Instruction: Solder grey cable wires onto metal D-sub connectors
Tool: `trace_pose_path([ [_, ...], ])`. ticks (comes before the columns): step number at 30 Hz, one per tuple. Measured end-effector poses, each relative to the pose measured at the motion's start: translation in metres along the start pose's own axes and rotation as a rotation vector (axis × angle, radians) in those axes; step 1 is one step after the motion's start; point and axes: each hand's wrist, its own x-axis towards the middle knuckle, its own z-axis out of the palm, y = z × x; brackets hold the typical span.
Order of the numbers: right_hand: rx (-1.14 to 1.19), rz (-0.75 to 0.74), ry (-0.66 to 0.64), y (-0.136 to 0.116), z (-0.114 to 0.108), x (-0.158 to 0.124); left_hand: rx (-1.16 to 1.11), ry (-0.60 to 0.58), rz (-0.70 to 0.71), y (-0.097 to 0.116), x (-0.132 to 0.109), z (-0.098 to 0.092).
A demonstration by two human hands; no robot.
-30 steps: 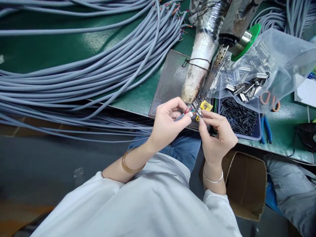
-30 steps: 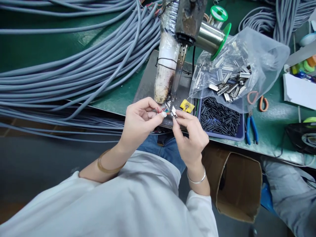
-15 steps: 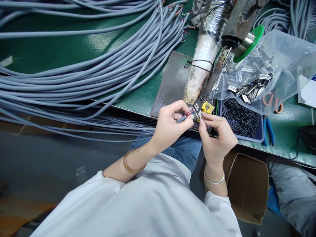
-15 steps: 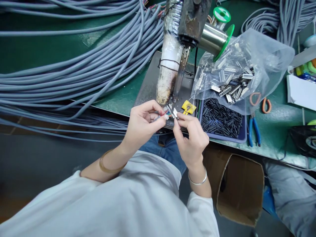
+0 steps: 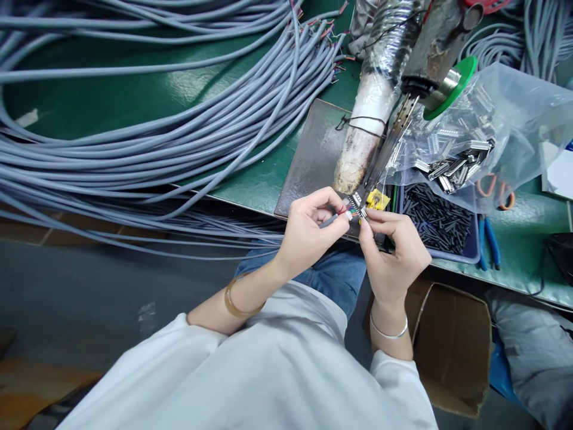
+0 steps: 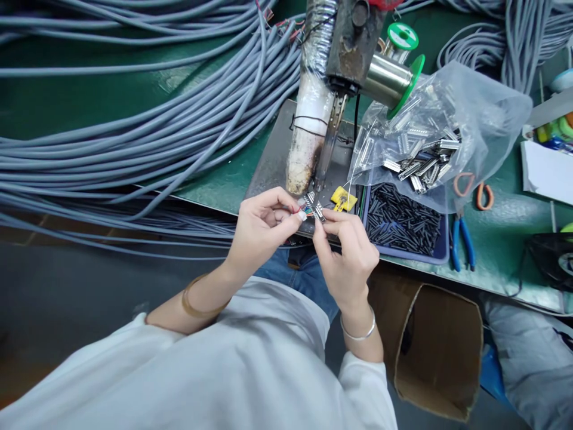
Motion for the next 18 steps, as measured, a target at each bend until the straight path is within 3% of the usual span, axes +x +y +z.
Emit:
trace_pose_path([
  [11,-0.042,-0.009,0.016,-0.002,-0.001,0.003,0.059,0.001,0.019,0.004,0.0,0.0],
  [16,0.0,-0.007,-0.011,0.002,0.001,-0.004,0.027,-0.043,-0.047,-0.001,0.001,-0.003],
  [18,0.027,0.035,0.035,0.006,-0.002,-0.009,0.012,-0.061,-0.076,-0.004,0.0,-0.004],
])
